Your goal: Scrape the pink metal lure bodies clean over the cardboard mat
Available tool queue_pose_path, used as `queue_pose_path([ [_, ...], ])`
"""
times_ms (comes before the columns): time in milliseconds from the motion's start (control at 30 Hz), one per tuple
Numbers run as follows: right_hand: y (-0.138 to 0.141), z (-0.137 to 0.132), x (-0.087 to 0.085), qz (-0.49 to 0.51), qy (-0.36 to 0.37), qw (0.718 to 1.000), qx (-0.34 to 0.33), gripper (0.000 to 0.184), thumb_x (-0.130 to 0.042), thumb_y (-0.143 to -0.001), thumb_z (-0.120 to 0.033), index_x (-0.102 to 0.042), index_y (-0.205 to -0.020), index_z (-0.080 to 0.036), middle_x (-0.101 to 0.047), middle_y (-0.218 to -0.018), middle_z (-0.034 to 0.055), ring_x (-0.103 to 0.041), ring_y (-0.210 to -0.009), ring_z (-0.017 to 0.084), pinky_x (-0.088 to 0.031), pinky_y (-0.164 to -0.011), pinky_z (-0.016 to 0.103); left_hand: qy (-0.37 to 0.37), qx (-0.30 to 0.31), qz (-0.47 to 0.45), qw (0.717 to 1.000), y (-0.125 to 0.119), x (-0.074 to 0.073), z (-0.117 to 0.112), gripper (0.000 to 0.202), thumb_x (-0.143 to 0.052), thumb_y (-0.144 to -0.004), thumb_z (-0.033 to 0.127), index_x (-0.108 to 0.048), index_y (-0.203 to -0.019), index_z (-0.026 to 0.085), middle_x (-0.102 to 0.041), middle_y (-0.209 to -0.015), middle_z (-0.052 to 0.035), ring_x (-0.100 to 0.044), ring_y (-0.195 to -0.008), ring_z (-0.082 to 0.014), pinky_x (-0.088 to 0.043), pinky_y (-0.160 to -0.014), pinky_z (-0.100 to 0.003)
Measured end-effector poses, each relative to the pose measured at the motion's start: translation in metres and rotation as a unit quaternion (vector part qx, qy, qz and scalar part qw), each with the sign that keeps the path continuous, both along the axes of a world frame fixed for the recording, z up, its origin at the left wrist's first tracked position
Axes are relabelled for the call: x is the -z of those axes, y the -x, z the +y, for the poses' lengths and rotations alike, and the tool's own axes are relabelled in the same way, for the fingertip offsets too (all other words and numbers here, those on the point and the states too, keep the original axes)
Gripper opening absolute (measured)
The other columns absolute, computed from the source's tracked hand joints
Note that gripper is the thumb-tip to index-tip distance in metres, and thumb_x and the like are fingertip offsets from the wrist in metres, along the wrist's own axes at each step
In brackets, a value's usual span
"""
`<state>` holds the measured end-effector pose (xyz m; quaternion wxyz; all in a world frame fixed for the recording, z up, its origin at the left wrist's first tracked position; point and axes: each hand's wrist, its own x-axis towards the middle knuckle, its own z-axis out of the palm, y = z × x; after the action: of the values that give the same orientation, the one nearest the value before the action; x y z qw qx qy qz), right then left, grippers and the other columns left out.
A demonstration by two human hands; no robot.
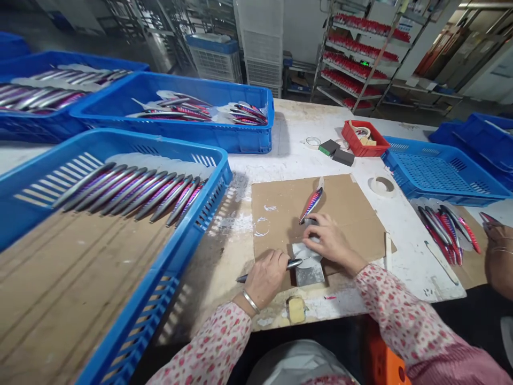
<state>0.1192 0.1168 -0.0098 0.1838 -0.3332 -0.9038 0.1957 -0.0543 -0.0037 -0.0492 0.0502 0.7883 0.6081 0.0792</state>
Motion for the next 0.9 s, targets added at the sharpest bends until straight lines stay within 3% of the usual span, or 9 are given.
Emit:
queue_pose_path([
  [133,0.011,-0.005,0.000,0.031,-0.018,0.999,-0.004,0.005,-0.067,-0.085,-0.031,-0.069,-0.084,-0.026,-0.053,-0.130,0.0039,-0.040,-0.124,0.027,-0.039,-0.102,0.044,-0.006,-0.010,0.005,1.000,0.000,0.001,0.000,0.012,-0.045,-0.089,0.009,-0.053,-0.092,0.018,-0.058,-0.092,-0.0055,-0.056,-0.088,-0.0210,-0.047,-0.070,-0.033],
  [300,-0.002,0.003,0.001,-0.004,0.007,1.000,0.005,0.007,-0.065,-0.085,-0.029,-0.069,-0.081,-0.024,-0.057,-0.124,0.0058,-0.048,-0.116,0.026,-0.043,-0.097,0.044,0.004,-0.002,0.006,1.000,-0.001,-0.002,0.000,0.013,-0.044,-0.090,0.009,-0.053,-0.090,0.018,-0.058,-0.090,-0.0052,-0.056,-0.088,-0.0207,-0.047,-0.070,-0.033],
  [400,0.007,-0.006,0.001,0.039,-0.029,0.998,0.033,0.007,-0.065,-0.085,-0.030,-0.069,-0.083,-0.026,-0.055,-0.127,0.0058,-0.044,-0.121,0.027,-0.042,-0.100,0.047,-0.005,-0.003,0.006,1.000,-0.001,-0.002,0.000,0.012,-0.045,-0.090,0.009,-0.053,-0.093,0.018,-0.059,-0.093,-0.0062,-0.057,-0.088,-0.0215,-0.047,-0.071,-0.034],
  [467,0.009,-0.009,0.003,0.067,-0.037,0.997,0.016,0.006,-0.066,-0.085,-0.031,-0.069,-0.084,-0.026,-0.054,-0.129,0.0052,-0.041,-0.124,0.027,-0.040,-0.103,0.046,-0.011,-0.007,-0.004,1.000,0.000,-0.001,0.000,0.010,-0.047,-0.090,0.011,-0.052,-0.094,0.018,-0.058,-0.094,-0.0061,-0.057,-0.088,-0.0218,-0.047,-0.070,-0.034],
  [633,-0.006,-0.001,0.005,0.046,-0.001,0.999,0.016,0.007,-0.063,-0.087,-0.030,-0.068,-0.085,-0.024,-0.054,-0.127,0.0059,-0.046,-0.120,0.025,-0.043,-0.100,0.044,-0.018,0.007,-0.012,1.000,0.001,0.003,0.001,0.013,-0.045,-0.089,0.008,-0.051,-0.092,0.020,-0.057,-0.089,-0.0047,-0.056,-0.087,-0.0220,-0.045,-0.066,-0.033],
  [800,0.014,-0.010,0.003,0.046,-0.036,0.998,0.016,0.006,-0.066,-0.085,-0.031,-0.068,-0.083,-0.026,-0.054,-0.129,0.0039,-0.040,-0.125,0.028,-0.038,-0.104,0.047,-0.025,-0.004,0.015,1.000,0.001,0.004,0.001,0.010,-0.047,-0.090,0.011,-0.053,-0.094,0.019,-0.058,-0.090,-0.0059,-0.057,-0.086,-0.0225,-0.046,-0.068,-0.034],
  [900,-0.001,-0.006,0.005,0.060,-0.017,0.998,0.006,0.005,-0.065,-0.086,-0.029,-0.068,-0.085,-0.025,-0.054,-0.130,0.0047,-0.043,-0.123,0.025,-0.040,-0.104,0.043,-0.018,0.001,0.016,1.000,0.001,0.001,0.000,0.009,-0.046,-0.091,0.013,-0.053,-0.093,0.019,-0.059,-0.090,-0.0052,-0.057,-0.087,-0.0223,-0.045,-0.067,-0.033],
])
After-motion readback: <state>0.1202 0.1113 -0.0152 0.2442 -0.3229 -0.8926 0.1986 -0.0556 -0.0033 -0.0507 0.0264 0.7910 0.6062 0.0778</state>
